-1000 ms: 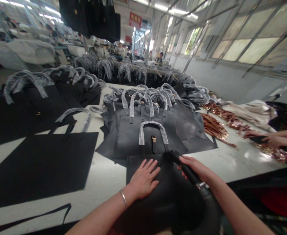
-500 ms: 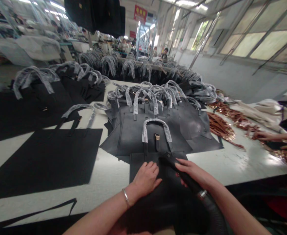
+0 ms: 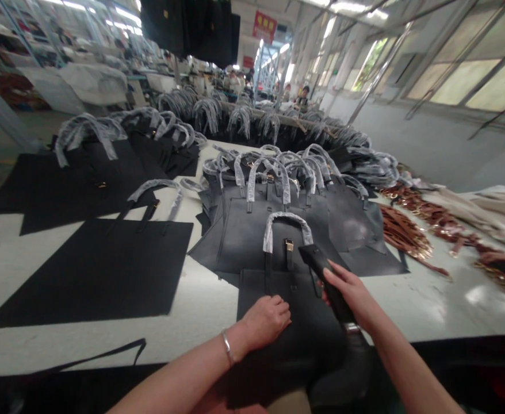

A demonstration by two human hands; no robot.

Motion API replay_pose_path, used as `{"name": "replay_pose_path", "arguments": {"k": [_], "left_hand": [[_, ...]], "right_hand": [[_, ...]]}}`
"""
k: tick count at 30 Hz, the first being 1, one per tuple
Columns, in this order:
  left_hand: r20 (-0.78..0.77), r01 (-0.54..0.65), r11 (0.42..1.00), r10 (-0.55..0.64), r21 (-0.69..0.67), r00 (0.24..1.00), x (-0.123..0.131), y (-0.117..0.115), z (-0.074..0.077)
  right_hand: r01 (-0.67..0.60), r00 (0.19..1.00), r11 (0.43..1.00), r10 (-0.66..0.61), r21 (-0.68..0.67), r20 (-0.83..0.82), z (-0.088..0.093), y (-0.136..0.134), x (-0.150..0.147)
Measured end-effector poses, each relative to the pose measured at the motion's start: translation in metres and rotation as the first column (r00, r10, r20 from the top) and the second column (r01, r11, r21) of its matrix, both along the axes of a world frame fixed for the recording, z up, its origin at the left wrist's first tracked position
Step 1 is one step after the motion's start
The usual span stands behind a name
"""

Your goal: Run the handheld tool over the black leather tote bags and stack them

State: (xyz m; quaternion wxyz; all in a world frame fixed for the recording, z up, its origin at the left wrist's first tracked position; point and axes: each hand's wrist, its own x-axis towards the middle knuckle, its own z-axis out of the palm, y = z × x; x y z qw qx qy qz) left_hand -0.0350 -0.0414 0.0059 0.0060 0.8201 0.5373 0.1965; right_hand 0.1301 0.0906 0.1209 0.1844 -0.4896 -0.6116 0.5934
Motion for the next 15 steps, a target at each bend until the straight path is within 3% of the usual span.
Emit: {"name": "replay_pose_path", "arguments": {"k": [4,8,15], "left_hand": [[0.004,0.068,0.997,-0.068,0.038,0.998,-0.001,0.000,-0.005],[0.019,0.118,0.987,-0.121,0.107,0.993,-0.001,0.002,-0.013],[0.018,0.158,0.980,-0.161,0.124,0.987,0.001,0.003,-0.016]], "right_hand": [[-0.122,0.988,0.982,0.134,-0.142,0.079,0.009,-0.009,0.003],[-0.276,0.941,0.913,0.320,-0.300,0.106,0.000,-0.021,-0.007],[-0.433,0.888,0.845,0.459,-0.314,0.010,-0.020,-0.023,-0.060]]}}
